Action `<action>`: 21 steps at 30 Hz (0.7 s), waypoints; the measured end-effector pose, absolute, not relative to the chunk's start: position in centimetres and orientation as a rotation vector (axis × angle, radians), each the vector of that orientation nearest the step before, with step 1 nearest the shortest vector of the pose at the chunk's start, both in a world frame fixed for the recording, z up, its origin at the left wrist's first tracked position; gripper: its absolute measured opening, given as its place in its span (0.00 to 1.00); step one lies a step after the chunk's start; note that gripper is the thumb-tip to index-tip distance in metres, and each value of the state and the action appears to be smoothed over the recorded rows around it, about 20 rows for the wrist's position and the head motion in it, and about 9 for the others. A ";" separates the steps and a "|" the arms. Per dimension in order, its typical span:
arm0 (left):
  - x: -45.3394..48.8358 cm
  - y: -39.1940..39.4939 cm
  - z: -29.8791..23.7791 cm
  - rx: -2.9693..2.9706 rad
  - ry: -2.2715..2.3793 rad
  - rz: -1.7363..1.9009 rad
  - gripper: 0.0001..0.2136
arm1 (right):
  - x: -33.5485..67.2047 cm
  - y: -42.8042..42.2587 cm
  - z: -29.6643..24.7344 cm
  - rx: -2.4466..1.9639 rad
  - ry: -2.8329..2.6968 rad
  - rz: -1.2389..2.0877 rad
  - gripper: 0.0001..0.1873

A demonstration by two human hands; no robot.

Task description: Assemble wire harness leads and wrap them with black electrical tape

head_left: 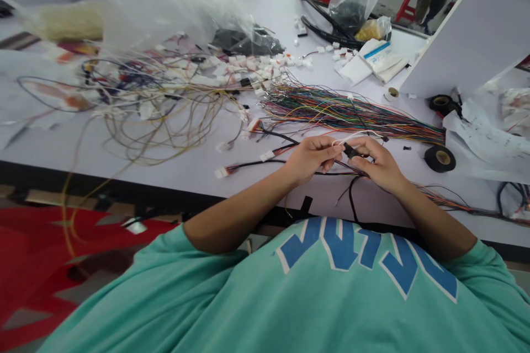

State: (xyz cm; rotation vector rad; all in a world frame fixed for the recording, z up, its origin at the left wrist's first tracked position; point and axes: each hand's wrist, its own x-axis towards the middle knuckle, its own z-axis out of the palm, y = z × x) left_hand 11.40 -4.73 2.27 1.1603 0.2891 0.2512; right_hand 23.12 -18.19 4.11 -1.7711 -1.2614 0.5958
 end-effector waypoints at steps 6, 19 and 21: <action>11.4 -4.6 2.4 1.016 0.222 0.216 0.11 | 23.5 -18.0 4.1 -1.748 -1.207 0.611 0.10; 12.2 -4.7 1.4 1.095 0.347 0.222 0.16 | 25.2 -17.6 3.9 -1.823 -1.449 0.426 0.10; 12.5 -4.6 1.3 1.061 0.347 0.228 0.17 | 25.3 -17.6 3.6 -1.795 -1.512 0.369 0.10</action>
